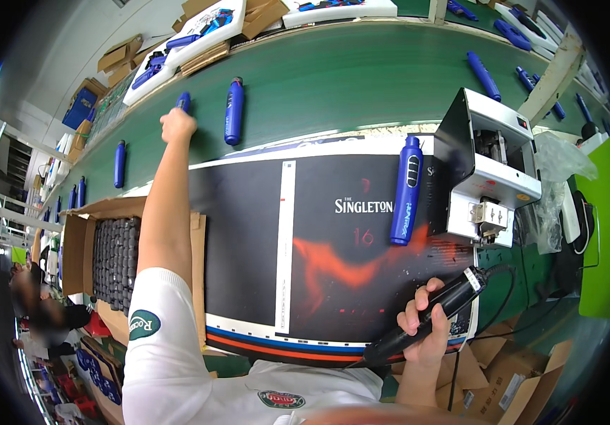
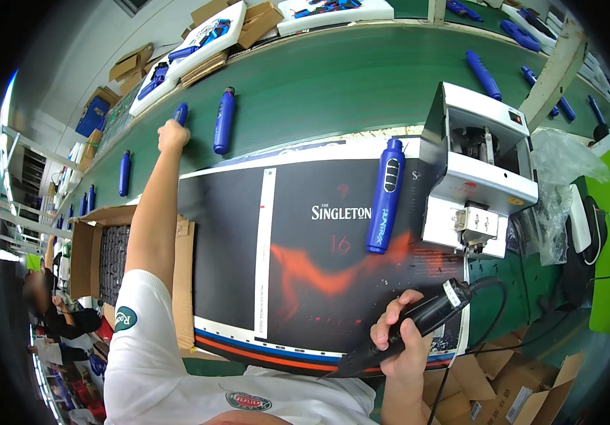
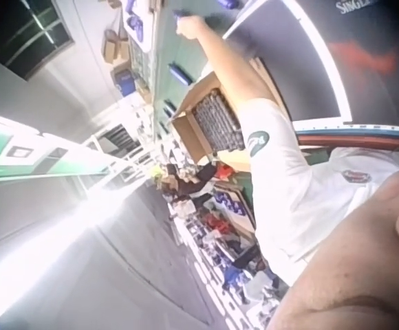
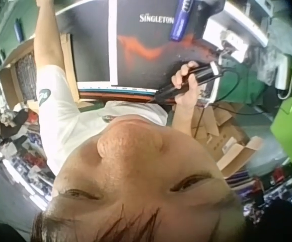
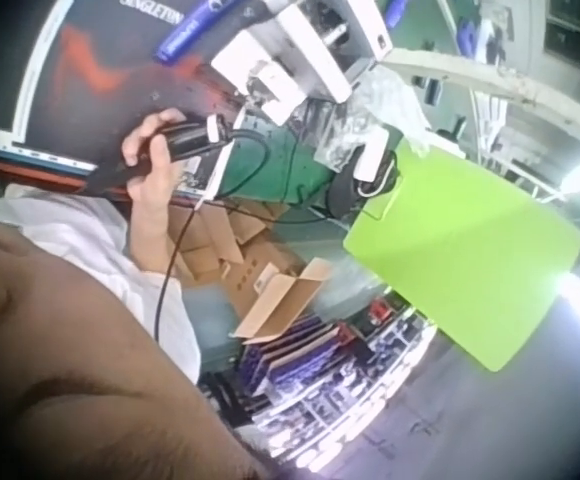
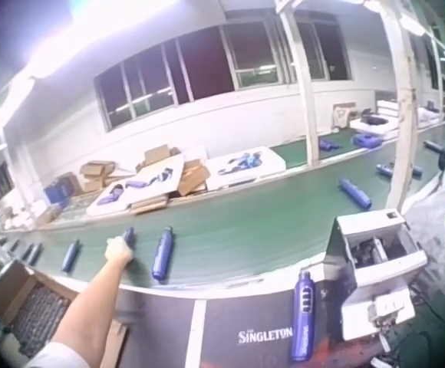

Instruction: The person assembles small black electronic components into blue cylindrical parts using an electric screwdriver.

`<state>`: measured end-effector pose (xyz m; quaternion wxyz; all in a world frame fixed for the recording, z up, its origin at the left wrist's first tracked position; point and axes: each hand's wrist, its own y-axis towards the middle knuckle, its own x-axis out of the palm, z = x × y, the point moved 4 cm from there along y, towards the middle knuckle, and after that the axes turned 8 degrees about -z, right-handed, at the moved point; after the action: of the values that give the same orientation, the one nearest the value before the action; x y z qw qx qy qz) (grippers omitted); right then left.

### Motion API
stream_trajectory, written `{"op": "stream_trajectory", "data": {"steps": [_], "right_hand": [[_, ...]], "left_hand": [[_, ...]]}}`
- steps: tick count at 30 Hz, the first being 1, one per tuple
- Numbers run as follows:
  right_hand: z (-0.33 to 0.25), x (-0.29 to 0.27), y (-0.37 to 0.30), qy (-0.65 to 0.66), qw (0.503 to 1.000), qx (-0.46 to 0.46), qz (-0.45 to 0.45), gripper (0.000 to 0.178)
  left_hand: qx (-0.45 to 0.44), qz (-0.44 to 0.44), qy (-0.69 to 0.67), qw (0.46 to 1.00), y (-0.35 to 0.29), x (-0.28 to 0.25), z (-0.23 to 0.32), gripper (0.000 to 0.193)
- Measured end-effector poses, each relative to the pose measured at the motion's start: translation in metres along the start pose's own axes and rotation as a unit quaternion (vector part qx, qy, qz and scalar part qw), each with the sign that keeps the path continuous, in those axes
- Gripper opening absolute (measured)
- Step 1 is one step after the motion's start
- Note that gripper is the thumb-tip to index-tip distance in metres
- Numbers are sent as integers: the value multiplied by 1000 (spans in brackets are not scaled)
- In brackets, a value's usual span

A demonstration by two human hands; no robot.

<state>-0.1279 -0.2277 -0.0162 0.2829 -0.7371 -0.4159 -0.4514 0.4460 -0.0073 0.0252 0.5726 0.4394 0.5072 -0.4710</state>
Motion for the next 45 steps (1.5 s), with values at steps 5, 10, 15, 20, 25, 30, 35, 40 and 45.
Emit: {"op": "stream_trajectory", "data": {"steps": [5, 10, 15, 20, 25, 30, 35, 40, 45], "right_hand": [[2, 4, 2, 20, 999, 2, -34, 38], [5, -1, -3, -23, 999, -29, -33, 37], [-7, 9, -8, -24, 994, -73, -74, 46], [-48, 33, -17, -86, 975, -174, -109, 46], [-106, 60, -11, -226, 923, -289, -111, 41], [-140, 76, 0, -271, 884, -349, -150, 41], [-165, 98, 27, -378, 808, -433, -129, 37], [-174, 112, 54, -410, 798, -431, -95, 35], [-170, 116, 69, -433, 800, -405, -93, 33]], "left_hand": [[192, 79, -246, 947, -17, -33, 14, 60], [308, -290, -553, 718, -197, -68, 37, 33], [596, -55, -283, 749, -351, -94, -16, 58], [597, 29, -128, 791, -415, -64, -50, 59], [601, 1, -169, 781, -432, -42, -44, 52], [606, -16, -187, 773, -433, -32, -43, 54], [608, 6, -170, 776, -434, -27, -45, 54], [606, 4, -179, 775, -433, -23, -43, 54], [609, 7, -183, 772, -432, -24, -40, 54]]}}
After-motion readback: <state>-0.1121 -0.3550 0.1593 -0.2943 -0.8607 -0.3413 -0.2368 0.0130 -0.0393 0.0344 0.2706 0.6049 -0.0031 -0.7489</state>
